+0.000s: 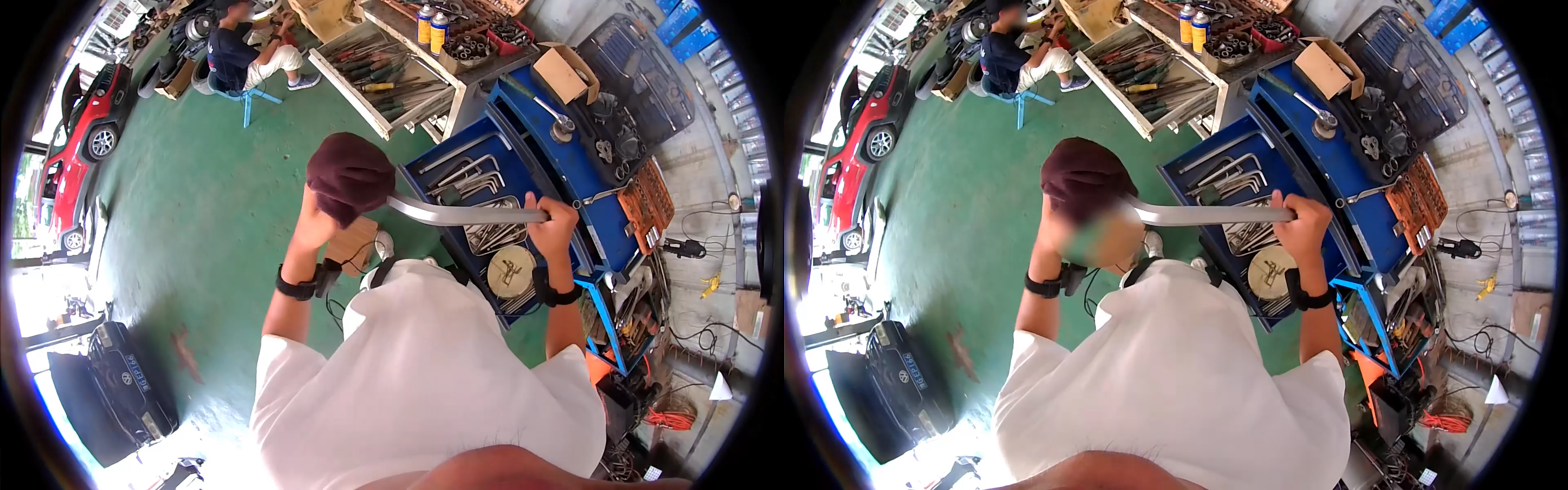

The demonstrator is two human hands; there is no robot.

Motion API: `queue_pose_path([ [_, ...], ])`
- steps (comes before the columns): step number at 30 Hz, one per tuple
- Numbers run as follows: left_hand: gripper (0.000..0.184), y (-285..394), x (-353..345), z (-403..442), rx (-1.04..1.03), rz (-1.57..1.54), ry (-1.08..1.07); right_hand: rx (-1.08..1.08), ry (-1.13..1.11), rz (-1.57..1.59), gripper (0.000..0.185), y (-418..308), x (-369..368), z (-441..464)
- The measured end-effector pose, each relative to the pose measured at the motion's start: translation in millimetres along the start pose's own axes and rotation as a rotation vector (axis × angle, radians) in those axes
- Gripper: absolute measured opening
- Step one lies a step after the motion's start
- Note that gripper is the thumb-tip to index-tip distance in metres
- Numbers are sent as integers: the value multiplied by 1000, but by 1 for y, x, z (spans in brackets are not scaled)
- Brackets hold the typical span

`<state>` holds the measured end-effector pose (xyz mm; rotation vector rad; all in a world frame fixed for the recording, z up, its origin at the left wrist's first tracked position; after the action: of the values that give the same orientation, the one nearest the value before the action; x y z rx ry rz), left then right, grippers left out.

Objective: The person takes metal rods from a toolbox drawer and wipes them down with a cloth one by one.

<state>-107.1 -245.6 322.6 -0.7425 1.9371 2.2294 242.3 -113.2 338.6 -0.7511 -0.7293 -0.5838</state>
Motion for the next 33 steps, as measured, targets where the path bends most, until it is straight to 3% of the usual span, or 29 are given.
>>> queue_pose_path([
  [1,38,13,-4,6,-188,270,-211,40,73,-27,40,-10,4,8],
  [3,38,11,-7,-3,-191,590,-321,79,143,-81,36,-29,1,16],
  [4,38,11,-13,1,-197,587,-317,87,144,-83,36,-40,-4,19],
  [7,52,46,-29,7,-316,498,-306,-57,-179,10,21,-51,-36,27],
  [8,57,62,-33,6,-350,501,-299,-48,-174,10,21,-55,-36,33],
  [10,65,73,-28,-2,-230,587,-229,1,-415,65,19,-65,-46,42],
  [12,58,87,-29,-7,-197,647,-256,40,-439,66,13,-71,-43,53],
  [14,63,85,-23,-11,-248,578,-318,275,-324,-61,5,-88,-26,67],
  [16,62,74,-6,-19,-244,557,-313,349,-299,-122,9,-99,-15,77],
  [18,63,67,14,-26,-286,310,-154,411,-266,-265,12,-122,1,87],
  [20,61,80,0,-33,-302,360,-147,452,-215,-264,12,-139,13,97],
  [23,61,86,-29,-36,-121,727,-193,726,-147,-532,8,-181,31,118],
  [26,63,65,-46,-40,-45,745,-152,974,-70,-770,7,-230,41,128],
  [27,64,46,-45,-39,-123,632,-189,1077,-17,-751,6,-245,43,128],
  [28,60,25,-44,-36,-47,472,-147,1175,41,-734,6,-259,44,128],
  [29,56,3,-43,-34,20,310,-95,1140,-178,-930,5,-266,32,131],
  [30,52,8,-57,-38,-211,301,-119,1133,-186,-925,5,-273,38,133],
  [32,48,3,-60,-40,-261,371,100,1358,93,-827,25,-293,60,123],
  [33,44,5,-55,-42,-359,449,119,1383,179,-777,21,-296,63,121],
])
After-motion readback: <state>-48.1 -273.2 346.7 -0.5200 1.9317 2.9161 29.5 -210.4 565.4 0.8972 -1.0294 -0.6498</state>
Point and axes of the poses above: each hand's wrist, its own z-axis towards the middle knuckle, its own x-axis out of the back of the hand, y = z × x, the point moved 6 cm from there along z, towards the middle knuckle, and after that the axes turned 10 degrees about -z, right-handed, at the moved point
